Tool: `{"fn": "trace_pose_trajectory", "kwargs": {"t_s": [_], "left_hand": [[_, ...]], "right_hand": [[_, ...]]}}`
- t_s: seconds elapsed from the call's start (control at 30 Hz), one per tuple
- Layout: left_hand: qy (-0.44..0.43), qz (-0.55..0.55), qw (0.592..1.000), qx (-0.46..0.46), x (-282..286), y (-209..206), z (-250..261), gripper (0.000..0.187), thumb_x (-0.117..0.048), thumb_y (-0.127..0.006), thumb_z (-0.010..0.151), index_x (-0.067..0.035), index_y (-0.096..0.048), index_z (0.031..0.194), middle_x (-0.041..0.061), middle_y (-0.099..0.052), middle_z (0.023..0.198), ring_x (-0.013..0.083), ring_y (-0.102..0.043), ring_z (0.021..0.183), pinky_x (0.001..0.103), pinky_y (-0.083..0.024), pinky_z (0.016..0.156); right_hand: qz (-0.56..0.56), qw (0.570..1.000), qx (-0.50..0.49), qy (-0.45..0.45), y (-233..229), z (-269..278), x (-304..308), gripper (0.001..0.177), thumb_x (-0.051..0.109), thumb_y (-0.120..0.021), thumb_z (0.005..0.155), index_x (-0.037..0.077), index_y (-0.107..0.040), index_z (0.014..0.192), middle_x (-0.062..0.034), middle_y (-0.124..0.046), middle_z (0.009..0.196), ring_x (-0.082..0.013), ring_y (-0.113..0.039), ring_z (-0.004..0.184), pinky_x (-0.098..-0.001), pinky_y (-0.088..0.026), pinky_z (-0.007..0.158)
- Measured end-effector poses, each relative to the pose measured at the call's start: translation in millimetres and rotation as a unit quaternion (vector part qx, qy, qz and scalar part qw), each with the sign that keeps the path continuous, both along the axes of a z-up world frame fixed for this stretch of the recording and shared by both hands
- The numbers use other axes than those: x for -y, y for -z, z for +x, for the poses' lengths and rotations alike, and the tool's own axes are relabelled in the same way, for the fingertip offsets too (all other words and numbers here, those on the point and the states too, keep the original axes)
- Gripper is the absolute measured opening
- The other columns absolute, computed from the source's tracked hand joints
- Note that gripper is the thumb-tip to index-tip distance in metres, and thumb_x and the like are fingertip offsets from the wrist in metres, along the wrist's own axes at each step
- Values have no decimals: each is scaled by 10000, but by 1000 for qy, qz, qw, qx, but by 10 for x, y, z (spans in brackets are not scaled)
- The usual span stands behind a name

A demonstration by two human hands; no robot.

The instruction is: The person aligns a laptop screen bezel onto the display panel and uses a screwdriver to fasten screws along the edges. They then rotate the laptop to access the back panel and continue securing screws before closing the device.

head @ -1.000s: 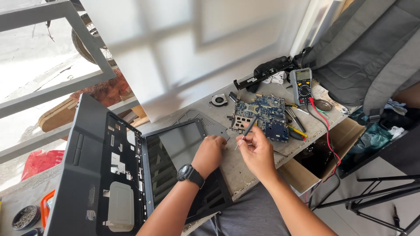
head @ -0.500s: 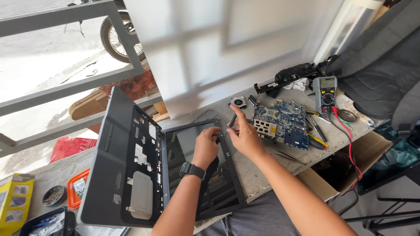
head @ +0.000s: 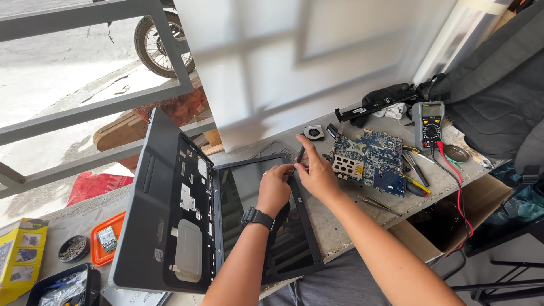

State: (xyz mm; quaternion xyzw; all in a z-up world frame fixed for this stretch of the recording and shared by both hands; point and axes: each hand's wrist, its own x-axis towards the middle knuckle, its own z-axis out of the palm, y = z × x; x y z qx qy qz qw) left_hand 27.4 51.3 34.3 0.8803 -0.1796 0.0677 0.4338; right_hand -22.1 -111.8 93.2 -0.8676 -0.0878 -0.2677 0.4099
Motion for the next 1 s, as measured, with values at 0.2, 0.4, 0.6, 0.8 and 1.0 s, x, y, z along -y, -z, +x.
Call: {"fn": "trace_pose_trajectory", "kwargs": {"t_s": [0.2, 0.4, 0.6, 0.8, 1.0], "left_hand": [[-6, 6, 1000, -16, -3, -102, -35, 385, 5, -653, 1098, -188, -852, 1365, 104, -849, 1213, 380, -781, 1184, 458, -682, 966], [-10, -4, 1000, -28, -12, -178, -29, 275, -91, -663, 1129, -173, -851, 1312, 110, -832, 1235, 395, -786, 1190, 497, -679, 965], [0, -60, 998, -18, 34, -281, -54, 157, -160, -730, 1141, -144, -877, 1194, 117, -866, 1081, 411, -827, 1089, 501, -681, 886], [-18, -68, 998, 2, 81, -277, -39, 104, -185, -768, 1118, -109, -817, 1066, 155, -856, 1021, 461, -819, 1046, 555, -665, 846], [-14, -62, 998, -8, 62, -325, -45, 136, -216, -806, 1102, -120, -747, 1025, 117, -831, 962, 411, -828, 993, 514, -647, 827]], "right_hand": [[-91, 995, 41, -12, -60, 61, 19, 888, 23, -812, 1009, 261, -443, 1781, -157, -840, 1071, -414, -859, 973, -549, -703, 791], [-104, 991, 81, -7, -116, 249, 58, 727, 271, -912, 1000, 347, -639, 1670, -47, -816, 1188, -327, -845, 1065, -464, -700, 831], [-18, 991, 136, -5, -141, 476, 111, 265, 248, -939, 994, 312, -928, 1251, -6, -673, 848, -253, -787, 770, -360, -626, 602], [47, 987, 101, -117, -396, 306, 32, 344, 16, -786, 1050, 199, -918, 1310, -133, -872, 985, -362, -868, 956, -422, -694, 767], [52, 991, 82, -89, -279, 383, 71, 273, 162, -913, 1008, 227, -929, 1272, -77, -813, 1050, -209, -823, 951, -324, -683, 833]]}}
